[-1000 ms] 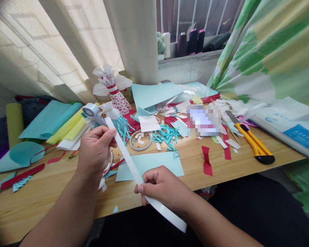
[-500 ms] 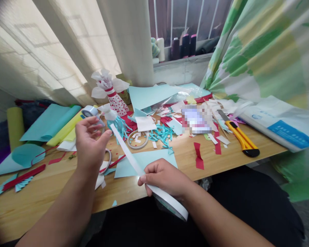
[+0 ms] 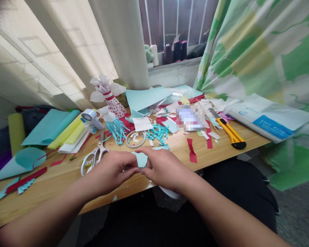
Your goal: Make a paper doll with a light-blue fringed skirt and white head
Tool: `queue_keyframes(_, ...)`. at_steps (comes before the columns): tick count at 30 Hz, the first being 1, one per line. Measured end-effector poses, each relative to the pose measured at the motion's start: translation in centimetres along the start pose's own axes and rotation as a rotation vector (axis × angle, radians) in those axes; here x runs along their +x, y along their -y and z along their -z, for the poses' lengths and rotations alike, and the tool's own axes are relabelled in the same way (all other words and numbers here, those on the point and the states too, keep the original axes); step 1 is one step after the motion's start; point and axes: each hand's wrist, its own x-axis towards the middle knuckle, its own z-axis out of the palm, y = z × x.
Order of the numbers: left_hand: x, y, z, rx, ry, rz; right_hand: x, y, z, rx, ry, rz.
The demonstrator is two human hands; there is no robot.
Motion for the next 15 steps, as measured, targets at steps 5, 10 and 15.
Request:
queue_keyframes(5,-1.5,-0.4,0.3,-0.105,-0.141,0.048,-0.9,0.0,-0.1,0.011,-0.18,-0.008)
queue_keyframes(10,-2.3,0.3,-1.0,-0.08,-0.231,0.093,-0.7,-0.2,-0.7,-0.057,-0.222,0.034)
queue_keyframes(15,-2.1,0.2,-1.6,0.153,-0.172,0.01,-0.3,-0.2,-1.3,-0.115,-0.244,0.08)
